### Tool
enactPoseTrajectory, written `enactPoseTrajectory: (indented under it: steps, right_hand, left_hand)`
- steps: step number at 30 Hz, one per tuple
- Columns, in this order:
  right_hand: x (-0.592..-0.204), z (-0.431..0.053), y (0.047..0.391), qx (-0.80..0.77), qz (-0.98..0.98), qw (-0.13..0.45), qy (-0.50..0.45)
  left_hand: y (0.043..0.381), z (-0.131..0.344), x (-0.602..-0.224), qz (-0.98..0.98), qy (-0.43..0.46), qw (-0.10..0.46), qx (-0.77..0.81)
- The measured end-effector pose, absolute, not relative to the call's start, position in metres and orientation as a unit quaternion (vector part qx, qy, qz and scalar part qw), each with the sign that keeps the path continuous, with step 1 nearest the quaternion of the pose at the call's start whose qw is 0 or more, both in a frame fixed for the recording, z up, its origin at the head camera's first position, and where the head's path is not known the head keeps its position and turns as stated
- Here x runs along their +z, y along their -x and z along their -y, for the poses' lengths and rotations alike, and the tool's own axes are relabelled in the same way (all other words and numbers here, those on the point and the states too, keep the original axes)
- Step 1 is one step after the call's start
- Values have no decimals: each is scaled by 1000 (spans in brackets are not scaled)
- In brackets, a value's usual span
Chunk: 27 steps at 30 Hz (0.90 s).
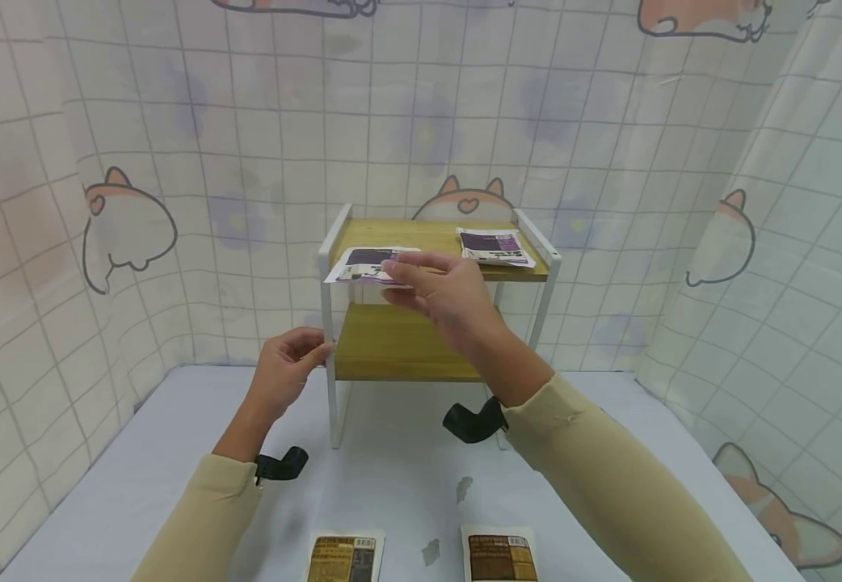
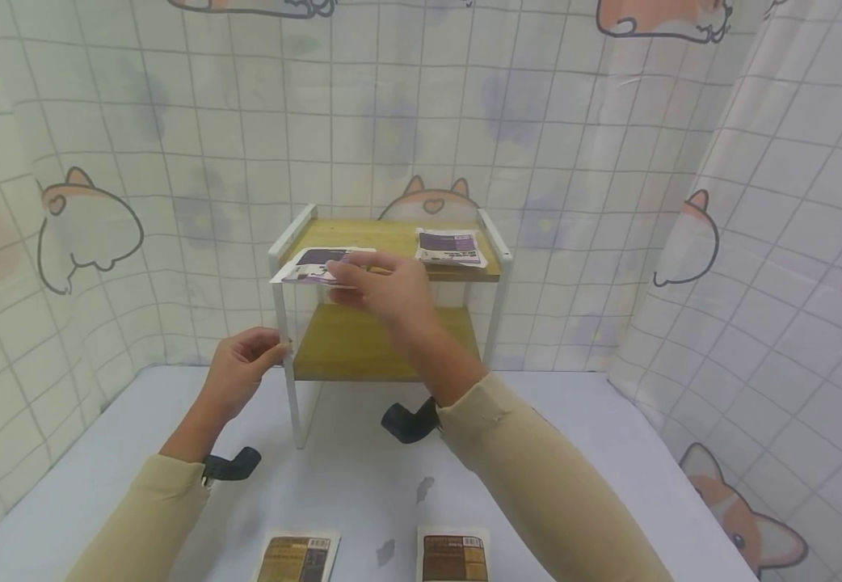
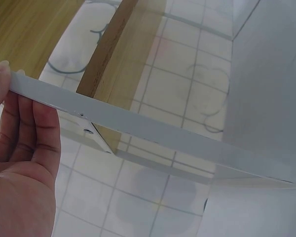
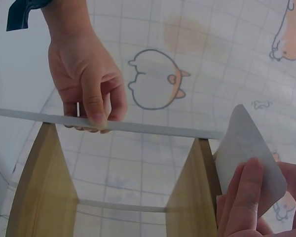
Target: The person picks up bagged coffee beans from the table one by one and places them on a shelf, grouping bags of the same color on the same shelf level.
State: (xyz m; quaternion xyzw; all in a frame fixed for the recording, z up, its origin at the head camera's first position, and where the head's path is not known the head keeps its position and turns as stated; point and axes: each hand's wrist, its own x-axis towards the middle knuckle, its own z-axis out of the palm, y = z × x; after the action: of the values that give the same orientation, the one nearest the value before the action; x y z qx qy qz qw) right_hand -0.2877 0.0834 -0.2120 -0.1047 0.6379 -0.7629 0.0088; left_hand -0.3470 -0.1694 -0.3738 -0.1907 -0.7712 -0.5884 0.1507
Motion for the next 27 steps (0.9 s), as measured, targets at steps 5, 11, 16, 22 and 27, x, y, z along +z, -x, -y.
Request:
enactPoseTrajectory:
  steps: [5, 11, 16, 22, 27]
  right_hand:
    - [-215, -85, 288, -767, -632, 20, 113]
    - [-221, -86, 285, -737, -665, 22, 116]
    - [-225, -81, 285, -749, -649, 12, 135]
    - [-227, -78, 285, -745, -653, -8, 138]
    - [-227, -78, 285, -735, -664, -24, 138]
  left_hand:
    - [346, 169, -373, 775, 187, 149, -585]
    - [347, 168, -374, 775, 186, 150, -585]
    - [348, 169, -375, 776, 189, 154, -582]
    - [348, 170, -375, 772, 194, 155, -585]
    - [346, 168, -373, 773, 193, 156, -584]
